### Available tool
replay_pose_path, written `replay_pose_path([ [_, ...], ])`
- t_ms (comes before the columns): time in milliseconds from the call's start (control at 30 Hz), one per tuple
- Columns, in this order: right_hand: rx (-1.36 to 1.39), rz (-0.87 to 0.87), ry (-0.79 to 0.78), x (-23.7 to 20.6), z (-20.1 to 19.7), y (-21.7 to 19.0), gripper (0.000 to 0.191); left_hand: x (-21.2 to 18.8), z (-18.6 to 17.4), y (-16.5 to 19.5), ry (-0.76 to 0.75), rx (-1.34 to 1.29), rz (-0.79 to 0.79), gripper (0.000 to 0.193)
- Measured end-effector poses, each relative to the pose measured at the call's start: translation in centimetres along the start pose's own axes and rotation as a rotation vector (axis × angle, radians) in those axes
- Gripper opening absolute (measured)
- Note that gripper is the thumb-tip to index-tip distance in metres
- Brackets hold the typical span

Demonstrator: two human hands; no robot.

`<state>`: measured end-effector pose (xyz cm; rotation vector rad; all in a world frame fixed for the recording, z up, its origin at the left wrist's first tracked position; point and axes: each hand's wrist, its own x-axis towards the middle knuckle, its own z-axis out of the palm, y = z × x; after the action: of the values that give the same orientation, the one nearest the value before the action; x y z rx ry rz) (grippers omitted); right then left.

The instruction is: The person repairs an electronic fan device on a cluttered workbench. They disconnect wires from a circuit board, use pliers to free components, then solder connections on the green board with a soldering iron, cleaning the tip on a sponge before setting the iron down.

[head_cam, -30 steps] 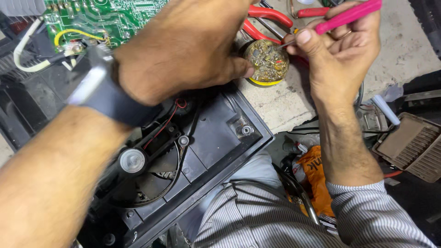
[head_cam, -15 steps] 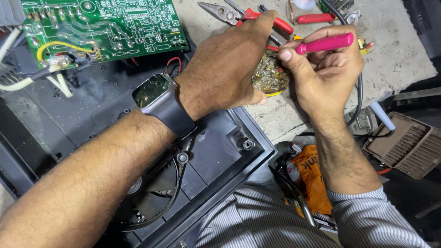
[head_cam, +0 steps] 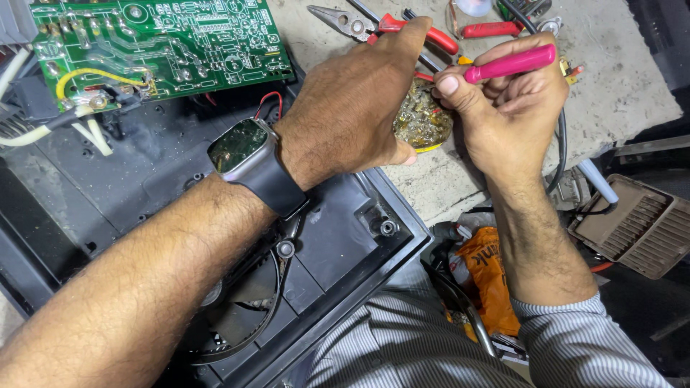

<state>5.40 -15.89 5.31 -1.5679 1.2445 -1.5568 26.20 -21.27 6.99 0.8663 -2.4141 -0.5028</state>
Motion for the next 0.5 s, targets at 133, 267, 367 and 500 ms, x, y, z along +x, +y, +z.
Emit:
replay_pose_path([
  [133,-0.023,-0.071,-0.052,-0.1,-0.2,0.5,0.038,0.0,-0.2,0.2,0.035,0.013,0.027,0.130],
  [267,0.066,0.039,-0.039,0.0,-0.6,1.0,0.035,0.2,-0.3,0.1,-0.010,-0.011,0.006,0.126],
  [367,0.141,-0.023,-0.052,0.0,-0.8,0.9,0.034,0.2,-0.4,0.3,-0.035,-0.010,-0.020,0.127],
  [500,0.218,-0.004,-0.025,-0.1,-0.8,0.5,0.034,-0.1,-1.4,0.8,-0.007,-0.059,0.011,0.131],
])
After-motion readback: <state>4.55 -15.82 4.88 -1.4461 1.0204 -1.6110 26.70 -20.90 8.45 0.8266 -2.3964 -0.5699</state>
